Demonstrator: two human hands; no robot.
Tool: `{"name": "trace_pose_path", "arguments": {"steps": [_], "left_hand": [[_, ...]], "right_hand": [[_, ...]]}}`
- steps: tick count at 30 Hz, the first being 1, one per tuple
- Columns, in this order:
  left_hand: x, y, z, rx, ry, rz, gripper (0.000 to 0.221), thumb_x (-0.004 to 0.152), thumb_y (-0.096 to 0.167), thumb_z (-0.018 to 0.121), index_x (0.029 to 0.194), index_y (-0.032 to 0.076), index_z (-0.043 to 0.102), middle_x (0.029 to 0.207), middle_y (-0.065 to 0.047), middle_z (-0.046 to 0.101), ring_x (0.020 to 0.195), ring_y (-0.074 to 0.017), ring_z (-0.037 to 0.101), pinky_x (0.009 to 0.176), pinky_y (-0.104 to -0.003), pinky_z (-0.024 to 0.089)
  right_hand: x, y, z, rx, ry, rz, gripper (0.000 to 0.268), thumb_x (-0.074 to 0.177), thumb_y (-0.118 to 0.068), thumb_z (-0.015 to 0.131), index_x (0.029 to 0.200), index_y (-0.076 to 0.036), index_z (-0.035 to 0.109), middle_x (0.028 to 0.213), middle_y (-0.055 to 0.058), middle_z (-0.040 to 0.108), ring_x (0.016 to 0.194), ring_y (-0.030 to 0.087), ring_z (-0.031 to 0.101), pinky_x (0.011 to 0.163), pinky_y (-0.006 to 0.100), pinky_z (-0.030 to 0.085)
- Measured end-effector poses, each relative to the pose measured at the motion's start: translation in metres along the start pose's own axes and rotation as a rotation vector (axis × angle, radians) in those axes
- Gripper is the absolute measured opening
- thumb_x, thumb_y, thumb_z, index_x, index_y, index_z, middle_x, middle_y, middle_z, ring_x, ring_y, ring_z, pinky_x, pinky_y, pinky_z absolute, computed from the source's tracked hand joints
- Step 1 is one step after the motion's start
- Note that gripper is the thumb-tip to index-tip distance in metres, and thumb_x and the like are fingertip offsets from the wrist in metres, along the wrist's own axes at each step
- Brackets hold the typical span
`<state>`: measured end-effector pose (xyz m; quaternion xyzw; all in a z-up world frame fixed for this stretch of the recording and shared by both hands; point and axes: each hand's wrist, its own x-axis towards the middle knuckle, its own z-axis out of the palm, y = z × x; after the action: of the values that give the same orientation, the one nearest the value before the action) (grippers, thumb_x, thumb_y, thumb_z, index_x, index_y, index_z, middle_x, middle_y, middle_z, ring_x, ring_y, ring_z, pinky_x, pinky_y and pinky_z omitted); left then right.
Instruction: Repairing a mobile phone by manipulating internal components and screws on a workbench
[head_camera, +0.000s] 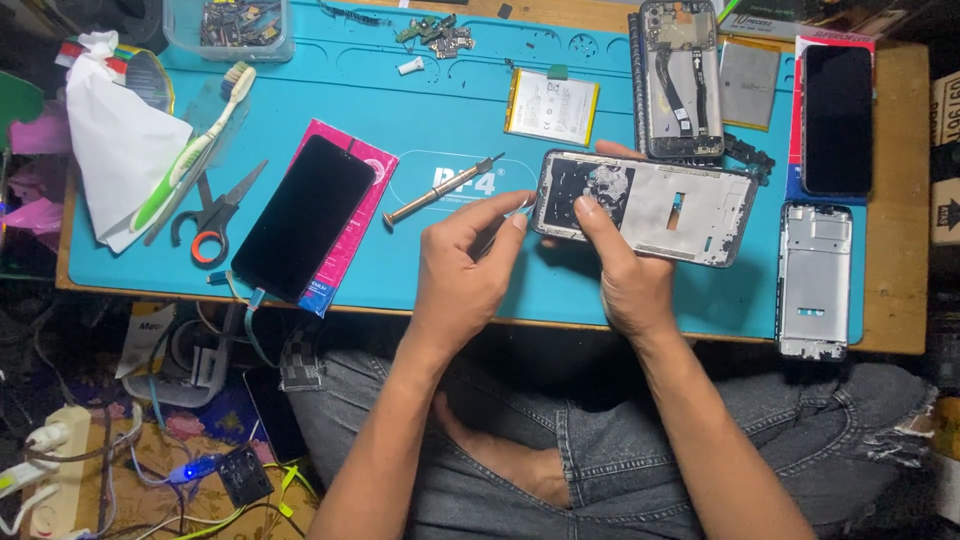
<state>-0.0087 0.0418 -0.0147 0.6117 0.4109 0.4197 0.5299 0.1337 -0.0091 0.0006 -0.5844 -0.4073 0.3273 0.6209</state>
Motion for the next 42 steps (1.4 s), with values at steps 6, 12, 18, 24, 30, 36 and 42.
{"name": "trace_pose_path", "arguments": {"steps": [6,12,18,24,30,36,42], "left_hand": [[0.001,0.001,0.0,-0.011,-0.014,-0.025,0.028,0.104,0.007,0.065,0.127,0.004,0.08,0.107,-0.021,0.083,0.097,-0.0293,0.081,0.088,-0.045,0.065],[0.003,0.004,0.0,-0.021,-0.012,-0.044,0.027,0.104,0.008,0.064,0.126,0.005,0.08,0.085,-0.016,0.08,0.094,-0.0238,0.078,0.092,-0.05,0.065],[0.0,-0.007,0.002,-0.042,0.004,-0.062,0.028,0.104,0.008,0.064,0.126,0.004,0.08,0.077,-0.016,0.077,0.084,-0.0223,0.076,0.089,-0.052,0.065],[0.0,-0.013,0.003,-0.031,0.01,-0.064,0.027,0.103,0.009,0.065,0.125,0.005,0.08,0.07,-0.013,0.074,0.076,-0.0179,0.072,0.08,-0.045,0.064],[0.001,-0.012,0.004,-0.01,0.031,-0.072,0.025,0.103,0.009,0.065,0.122,0.006,0.081,0.066,-0.009,0.072,0.073,-0.013,0.069,0.075,-0.038,0.063],[0.001,-0.008,0.006,-0.021,0.045,-0.081,0.024,0.102,0.008,0.065,0.12,0.006,0.081,0.066,-0.009,0.073,0.07,-0.0123,0.067,0.07,-0.035,0.06],[0.001,-0.011,0.006,-0.017,0.051,-0.084,0.023,0.103,0.008,0.065,0.119,0.006,0.081,0.066,-0.009,0.073,0.069,-0.0113,0.066,0.068,-0.034,0.058]], "right_hand": [[-0.001,0.0,0.0,-0.006,-0.002,-0.02,0.048,0.102,-0.014,0.077,0.146,-0.006,0.06,0.128,0.013,0.068,0.117,0.018,0.066,0.111,0.042,0.059],[-0.001,0.004,-0.002,0.011,-0.013,-0.004,0.049,0.101,-0.013,0.078,0.146,-0.006,0.061,0.127,0.013,0.068,0.112,0.017,0.067,0.105,0.04,0.062],[0.0,0.001,-0.004,0.039,-0.036,0.041,0.048,0.1,-0.013,0.077,0.145,-0.005,0.062,0.12,0.012,0.07,0.108,0.016,0.07,0.1,0.038,0.066],[0.002,0.007,-0.006,0.034,-0.038,0.033,0.049,0.1,-0.013,0.078,0.145,-0.005,0.062,0.12,0.015,0.071,0.103,0.018,0.072,0.091,0.037,0.069],[0.003,0.012,-0.01,0.018,-0.051,0.011,0.048,0.101,-0.011,0.076,0.147,-0.005,0.06,0.122,0.016,0.071,0.102,0.02,0.074,0.087,0.038,0.071],[0.006,0.021,-0.019,-0.064,-0.054,-0.065,0.047,0.102,-0.011,0.079,0.145,-0.005,0.062,0.127,0.017,0.069,0.108,0.021,0.071,0.095,0.039,0.067],[0.007,0.019,-0.021,-0.069,-0.064,-0.07,0.045,0.102,-0.011,0.078,0.144,-0.005,0.063,0.125,0.016,0.07,0.109,0.019,0.069,0.1,0.04,0.065]]}}
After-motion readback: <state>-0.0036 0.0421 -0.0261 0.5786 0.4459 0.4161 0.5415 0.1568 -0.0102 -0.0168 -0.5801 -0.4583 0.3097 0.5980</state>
